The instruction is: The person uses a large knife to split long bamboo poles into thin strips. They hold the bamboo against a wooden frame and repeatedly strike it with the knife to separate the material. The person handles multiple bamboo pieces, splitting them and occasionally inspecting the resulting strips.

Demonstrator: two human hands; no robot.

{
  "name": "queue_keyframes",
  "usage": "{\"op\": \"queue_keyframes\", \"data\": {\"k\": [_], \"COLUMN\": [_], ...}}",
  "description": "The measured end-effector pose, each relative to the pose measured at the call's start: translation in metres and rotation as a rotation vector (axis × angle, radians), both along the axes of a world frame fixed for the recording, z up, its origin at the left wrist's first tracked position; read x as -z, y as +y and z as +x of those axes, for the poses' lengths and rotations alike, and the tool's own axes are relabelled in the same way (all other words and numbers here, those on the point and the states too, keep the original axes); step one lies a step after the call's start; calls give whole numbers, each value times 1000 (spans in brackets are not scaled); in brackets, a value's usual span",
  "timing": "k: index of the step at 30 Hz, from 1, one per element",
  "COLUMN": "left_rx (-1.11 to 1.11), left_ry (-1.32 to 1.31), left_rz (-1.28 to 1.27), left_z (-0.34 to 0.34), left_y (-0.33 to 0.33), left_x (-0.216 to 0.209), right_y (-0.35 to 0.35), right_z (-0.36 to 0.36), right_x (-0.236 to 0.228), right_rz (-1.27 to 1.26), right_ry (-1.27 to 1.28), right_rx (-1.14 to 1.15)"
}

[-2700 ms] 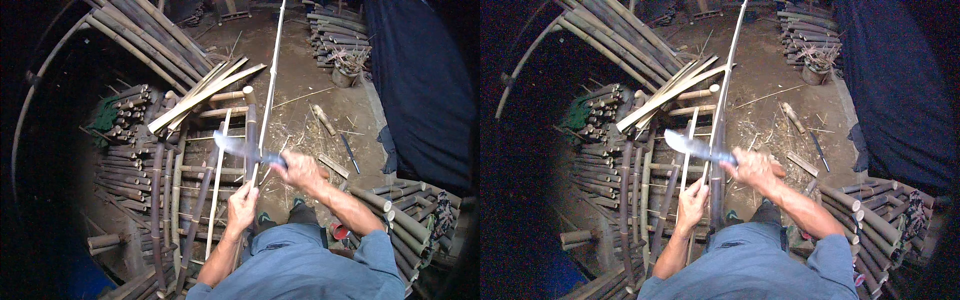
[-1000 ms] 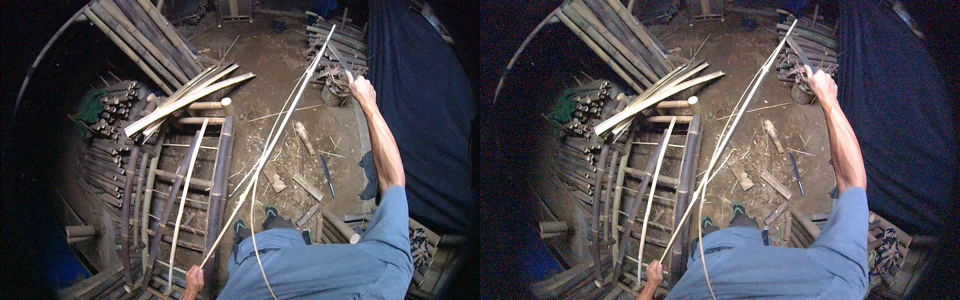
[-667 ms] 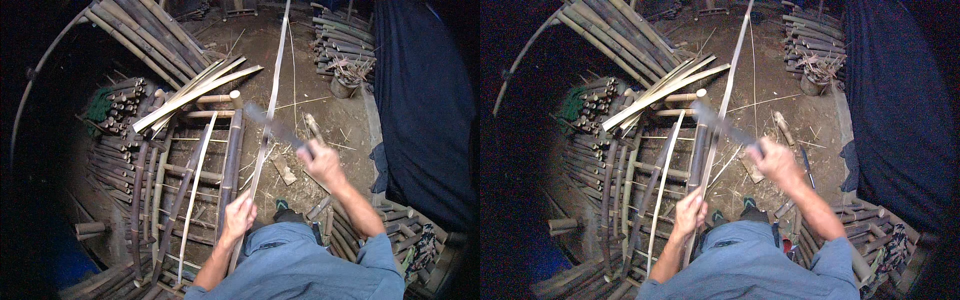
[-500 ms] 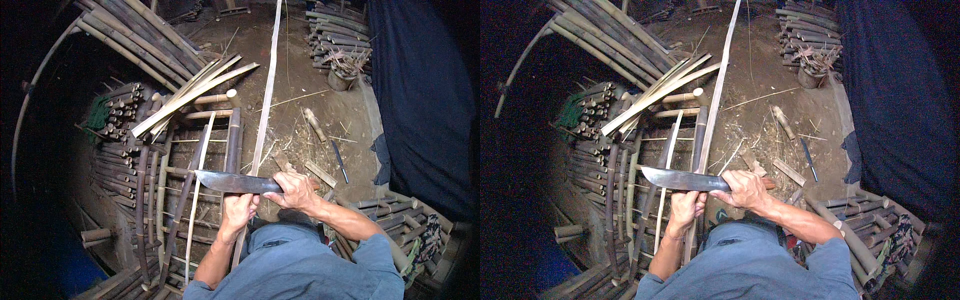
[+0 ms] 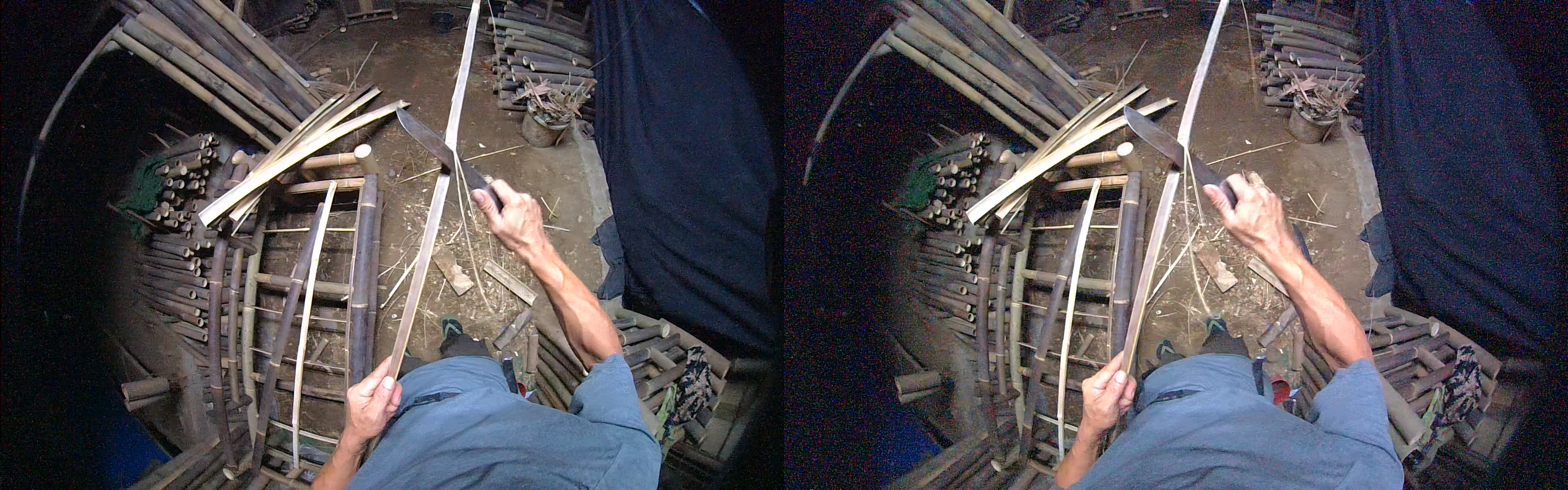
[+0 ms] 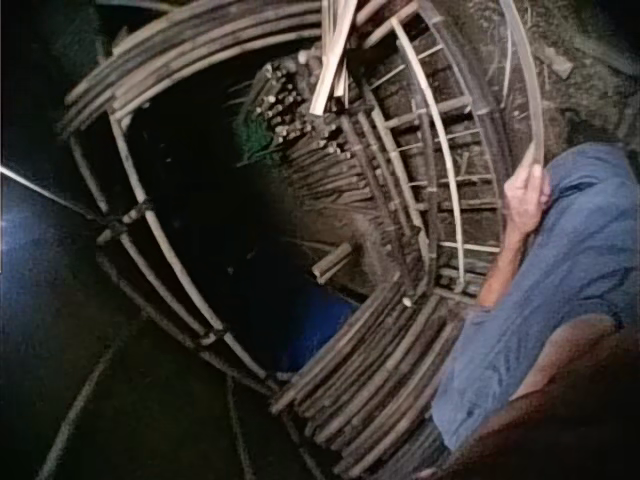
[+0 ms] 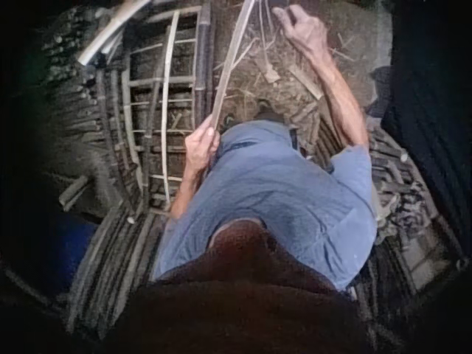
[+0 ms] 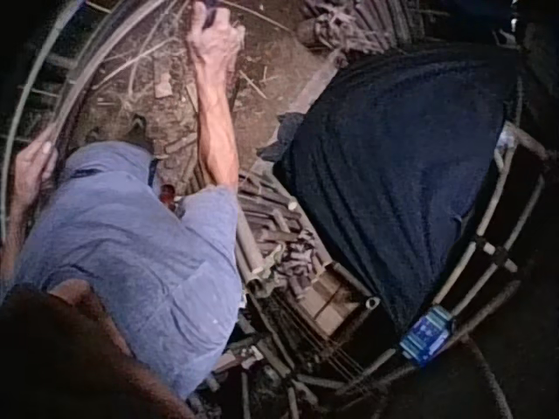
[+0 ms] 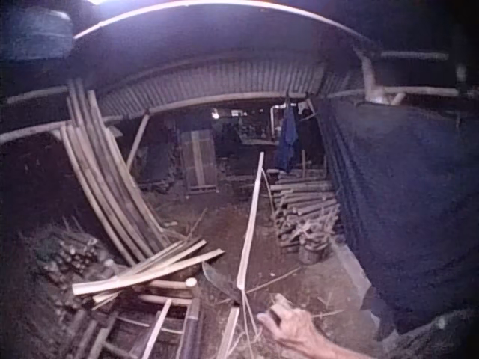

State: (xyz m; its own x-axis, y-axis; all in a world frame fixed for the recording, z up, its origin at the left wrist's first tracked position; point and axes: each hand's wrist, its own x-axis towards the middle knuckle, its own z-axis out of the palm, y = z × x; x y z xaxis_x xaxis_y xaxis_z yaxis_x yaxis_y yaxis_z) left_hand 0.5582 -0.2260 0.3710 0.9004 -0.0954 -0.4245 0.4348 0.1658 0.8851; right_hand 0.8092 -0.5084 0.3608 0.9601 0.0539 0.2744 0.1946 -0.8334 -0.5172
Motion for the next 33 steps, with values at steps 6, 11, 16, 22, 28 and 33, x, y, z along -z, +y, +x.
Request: {"op": "queue_keyframes", "data": {"k": [6,11,16,22,28,33], "left_rx": [40,93,131,52,13,107], "left_ry": [-57,-75,-137,-62,2,-159], "left_rz": [157,230,306,198,348,734], "left_z": [-1,-9,-12,-70,-126,-135], "left_y": [15,13,17,40,89,108], "left_x": [1,0,-3,19,58,74], "right_y": [17,4,-13,-81,-150,-129], "right_z": [-13,0,26,93,143,144], "right_x": [5,1,-1,-43,-77,-67], "right_rz": [23,49,-49,-252,-363,-293], "right_ry": [-297,-135,-282,-125,-164,-187], "right_rx": [-375,-147,-160,136,291,82]}}
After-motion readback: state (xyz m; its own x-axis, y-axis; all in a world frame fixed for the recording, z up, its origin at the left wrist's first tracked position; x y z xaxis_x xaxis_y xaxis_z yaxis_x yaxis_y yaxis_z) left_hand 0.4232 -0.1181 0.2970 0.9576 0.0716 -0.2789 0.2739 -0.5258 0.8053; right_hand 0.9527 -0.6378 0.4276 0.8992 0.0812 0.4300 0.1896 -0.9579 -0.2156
